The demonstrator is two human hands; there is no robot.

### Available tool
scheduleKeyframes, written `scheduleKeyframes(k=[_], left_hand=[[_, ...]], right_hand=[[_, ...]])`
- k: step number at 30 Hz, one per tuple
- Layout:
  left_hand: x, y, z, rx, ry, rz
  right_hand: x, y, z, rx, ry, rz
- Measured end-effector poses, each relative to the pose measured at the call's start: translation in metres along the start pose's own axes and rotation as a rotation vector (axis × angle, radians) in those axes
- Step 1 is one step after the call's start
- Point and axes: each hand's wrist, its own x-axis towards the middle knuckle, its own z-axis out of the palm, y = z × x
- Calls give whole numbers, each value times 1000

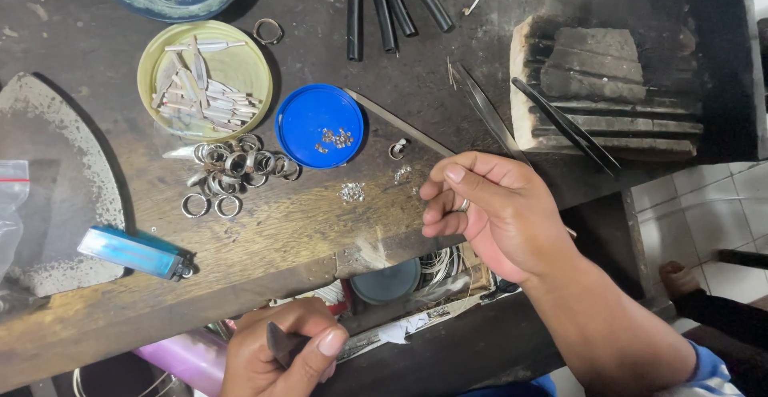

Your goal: Filing a small metal jewelry component held in pliers at a workbench to smooth and shape it.

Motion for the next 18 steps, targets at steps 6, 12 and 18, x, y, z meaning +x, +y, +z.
scheduleKeyframes(k=[6,12,18], left_hand=[[-2,-3,-3,-14,-52,-20],[-5,-8,-8,38,-74,-44],[-6,-14,-9,42,-87,10]], right_hand=[[-9,5,8,-351,-25,-296],[-9,3,17,-960,-148,-882],[1,11,18,-1120,-267,-1052]])
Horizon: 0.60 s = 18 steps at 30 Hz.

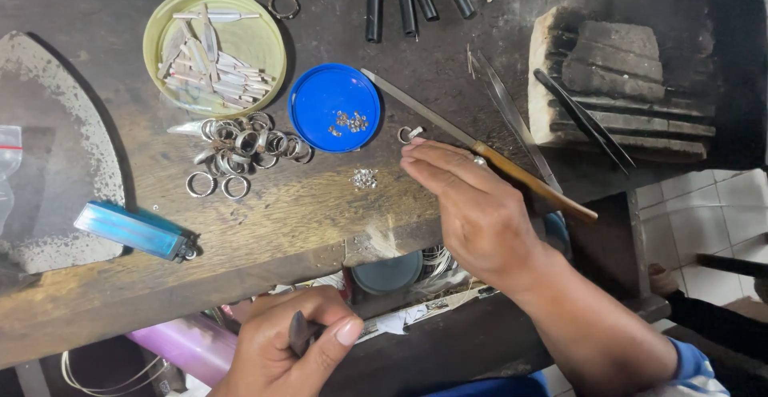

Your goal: Filing a small metal jewelry component held in pliers at a workbench to smooth and shape it.

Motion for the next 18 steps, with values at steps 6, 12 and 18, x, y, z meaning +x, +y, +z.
scheduleKeyframes(k=[6,12,18], left_hand=[[0,-2,0,-26,-10,-18],[1,-5,1,-3,-9,-38],[4,-5,1,16,10,-52]], right_hand=[[2,-1,-9,193,-23,137],[0,3,-8,109,135,195],[-10,5,-27,-142,-71,128]])
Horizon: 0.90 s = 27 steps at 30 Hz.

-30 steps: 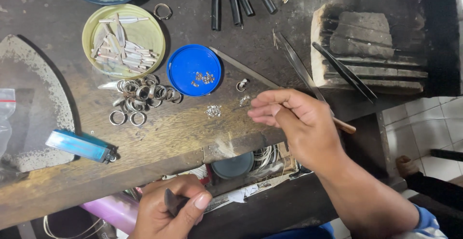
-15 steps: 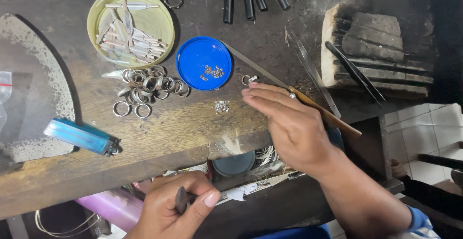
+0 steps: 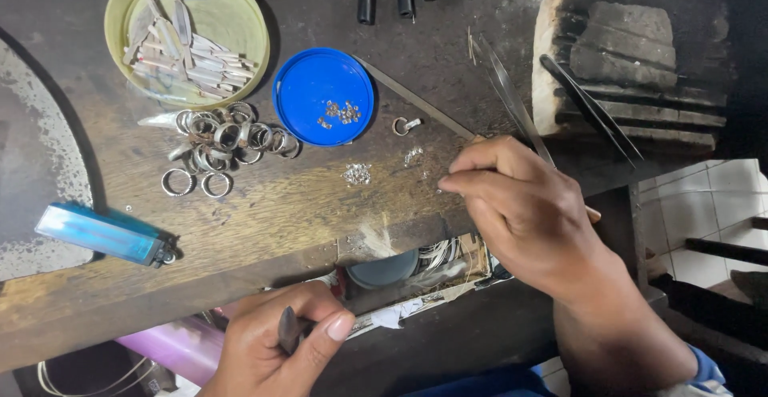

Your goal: Filing a small metal jewelry component held in pliers at a workbench to smooth and shape it.

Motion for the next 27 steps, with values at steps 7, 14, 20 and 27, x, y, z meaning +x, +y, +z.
scheduleKeyframes(k=[7,14,20,27], left_hand=[[2,0,1,-14,-14,-42],[-2,-1,3,44,-15,-80],[-3,2,7,42,-2,-32],[-5,-2,20,224,-198,-175]], right_hand=[[-2,-6,0,-104,-128,11],[2,-9,8,-334,-78,-117],[-5,-14,6,89,-62,141],[-15,-24,17,1322,-174,735]])
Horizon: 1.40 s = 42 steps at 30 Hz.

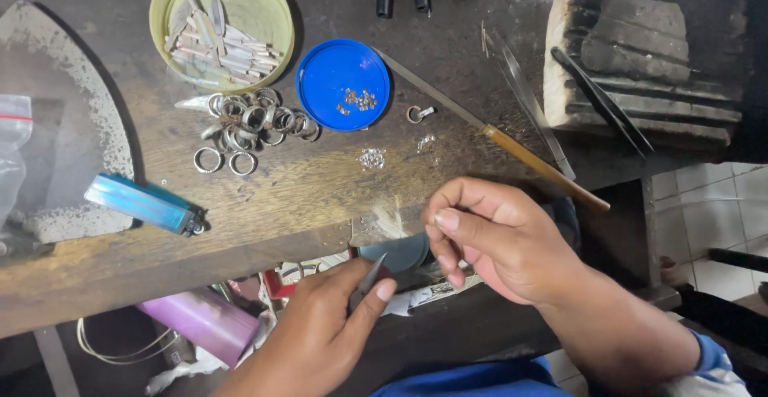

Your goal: Filing a small metal jewelry component held in pliers at a workbench to smooth and shape it.

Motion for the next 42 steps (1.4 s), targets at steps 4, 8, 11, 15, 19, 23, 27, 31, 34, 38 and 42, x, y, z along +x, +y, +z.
scheduleKeyframes(k=[4,8,11,15,19,23,27,31,34,38,42], left_hand=[[1,2,5,110,-31,-36],[-1,4,7,145,-32,-90],[-2,3,7,196,-29,-96],[-3,1,9,258,-20,-95],[-3,1,9,286,-1,-64],[-3,1,9,298,-3,-72],[-4,0,10,326,22,-64],[-3,-1,10,353,30,-66],[-3,-2,11,369,33,-61],[-3,-1,6,319,1,-69],[-2,4,1,165,-62,-96]], right_hand=[[-2,5,11,64,17,125],[-3,12,12,69,50,161],[-3,16,14,78,51,158],[-4,16,17,35,53,139],[-5,17,18,9,34,123],[-5,17,19,-7,25,108],[-6,19,20,-34,40,82],[-6,20,20,-54,50,66],[-6,20,20,-77,49,64],[-6,21,17,-86,46,37],[-5,15,14,-236,-43,-201]])
